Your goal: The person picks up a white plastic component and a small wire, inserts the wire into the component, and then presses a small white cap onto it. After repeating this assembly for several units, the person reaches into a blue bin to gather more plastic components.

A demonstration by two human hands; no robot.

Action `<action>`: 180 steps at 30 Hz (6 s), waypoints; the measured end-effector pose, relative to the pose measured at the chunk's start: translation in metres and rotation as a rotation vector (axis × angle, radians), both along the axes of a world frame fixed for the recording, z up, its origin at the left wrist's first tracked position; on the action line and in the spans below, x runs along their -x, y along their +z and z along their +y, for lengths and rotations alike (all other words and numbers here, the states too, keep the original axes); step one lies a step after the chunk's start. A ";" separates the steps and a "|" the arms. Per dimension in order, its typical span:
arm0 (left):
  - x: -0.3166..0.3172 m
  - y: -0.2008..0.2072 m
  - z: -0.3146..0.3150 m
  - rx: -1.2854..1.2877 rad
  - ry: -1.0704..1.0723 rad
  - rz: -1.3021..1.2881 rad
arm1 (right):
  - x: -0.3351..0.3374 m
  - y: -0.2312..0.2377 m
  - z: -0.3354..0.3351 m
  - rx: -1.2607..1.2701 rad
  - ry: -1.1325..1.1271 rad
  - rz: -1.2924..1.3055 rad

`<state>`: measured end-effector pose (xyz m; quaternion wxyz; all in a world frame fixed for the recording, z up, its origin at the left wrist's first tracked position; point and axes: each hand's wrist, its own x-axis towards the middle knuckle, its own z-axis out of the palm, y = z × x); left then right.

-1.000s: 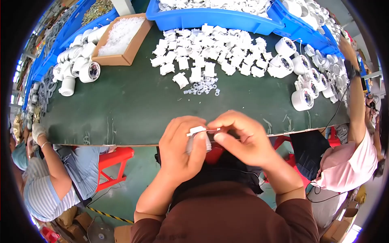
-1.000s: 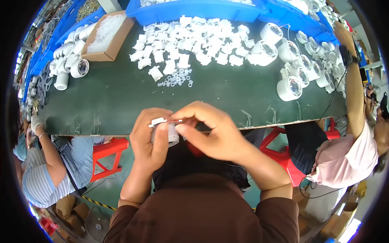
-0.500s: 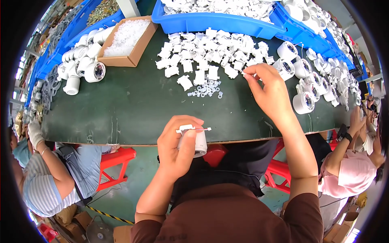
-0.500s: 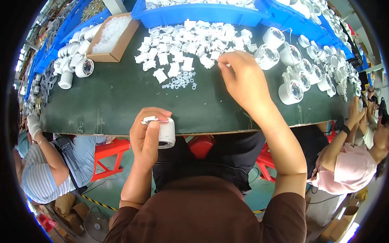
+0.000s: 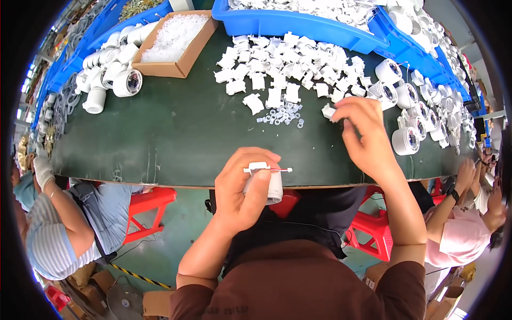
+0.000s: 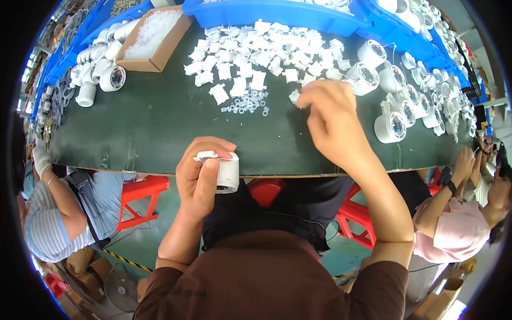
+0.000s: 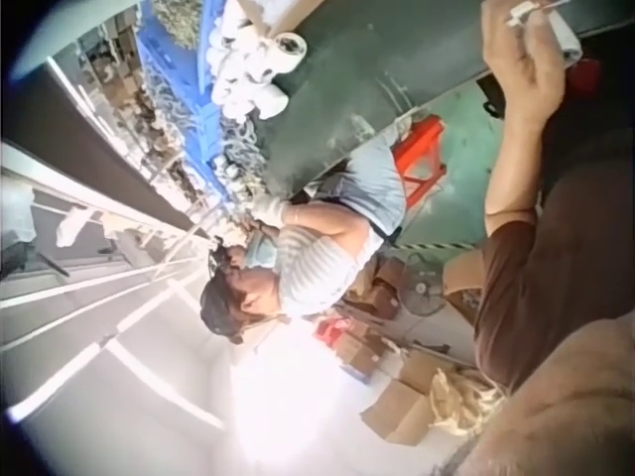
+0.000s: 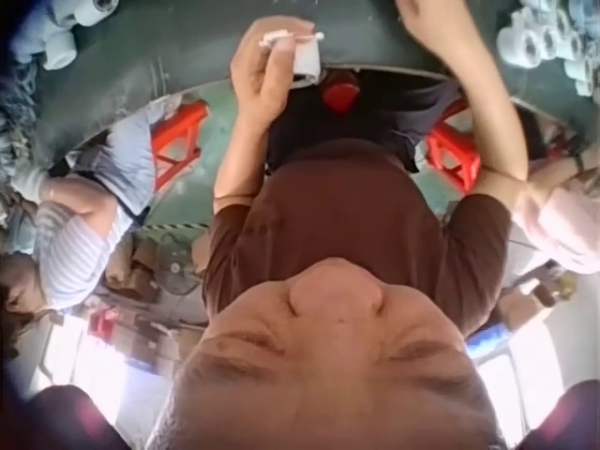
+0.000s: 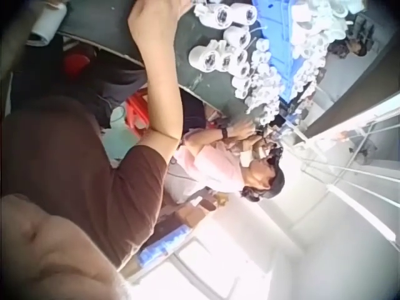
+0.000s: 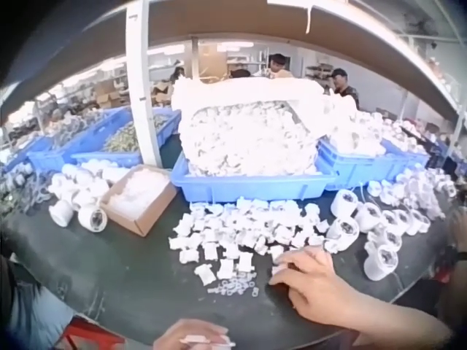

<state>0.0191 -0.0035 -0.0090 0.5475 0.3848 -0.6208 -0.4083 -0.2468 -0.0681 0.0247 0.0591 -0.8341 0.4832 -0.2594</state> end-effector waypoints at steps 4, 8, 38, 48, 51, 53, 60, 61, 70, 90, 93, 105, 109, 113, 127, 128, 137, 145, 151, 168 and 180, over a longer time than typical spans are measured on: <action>0.002 -0.001 -0.001 0.026 0.005 -0.025 | -0.009 -0.001 0.000 -0.031 -0.102 -0.035; -0.002 -0.004 0.000 0.033 0.019 0.020 | -0.010 -0.007 0.004 -0.086 -0.060 -0.004; -0.002 0.010 0.003 0.095 0.371 -0.328 | -0.055 0.020 0.052 -0.748 0.147 -0.900; 0.003 0.013 0.004 0.150 0.337 -0.456 | -0.113 -0.008 0.066 -0.568 0.164 -1.020; 0.000 0.007 0.004 0.195 0.340 -0.473 | -0.114 -0.012 0.068 -0.514 0.154 -0.989; 0.000 0.007 0.003 0.209 0.331 -0.460 | -0.116 -0.014 0.069 -0.505 0.150 -0.972; 0.005 0.001 0.003 0.262 0.362 -0.453 | -0.127 -0.020 0.080 -0.370 0.062 -0.953; 0.005 0.001 0.002 0.261 0.361 -0.456 | -0.129 -0.023 0.080 -0.284 0.049 -0.905; 0.000 -0.002 -0.001 0.328 0.347 -0.460 | -0.128 -0.028 0.080 -0.351 0.118 -0.973; -0.015 0.022 -0.005 0.341 0.065 -0.609 | -0.075 -0.009 0.056 -0.588 0.077 -0.707; -0.005 0.026 -0.005 0.314 0.094 -0.685 | -0.063 -0.018 0.034 -0.333 -0.195 -0.648; -0.006 0.028 -0.005 0.250 0.081 -0.686 | -0.061 -0.019 0.007 -0.027 -0.032 -0.211; -0.005 0.033 -0.005 0.231 0.051 -0.731 | -0.053 0.001 0.030 -0.645 -0.153 -0.926; -0.003 0.033 -0.006 0.205 0.043 -0.722 | -0.057 0.010 0.047 -0.812 -0.087 -1.049; -0.001 0.022 -0.010 0.282 0.073 -0.651 | -0.069 0.006 0.043 -1.134 0.075 -1.155; -0.001 0.022 -0.010 0.282 0.073 -0.652 | -0.070 0.008 0.043 -1.134 0.075 -1.156; 0.008 0.014 -0.009 0.274 0.217 -0.577 | -0.085 0.002 0.052 -0.979 -0.004 -1.288; 0.005 0.006 -0.009 0.349 0.246 -0.530 | -0.084 -0.005 0.052 -0.920 0.035 -1.163; -0.015 0.017 -0.013 0.395 0.106 -0.624 | -0.093 -0.015 0.056 -0.987 0.045 -1.161; -0.039 0.009 -0.009 0.264 0.519 -0.973 | 0.078 -0.003 0.068 -0.046 -0.828 -0.154; 0.051 0.003 0.014 0.075 0.075 -0.326 | -0.080 -0.038 0.096 -0.085 0.005 -0.694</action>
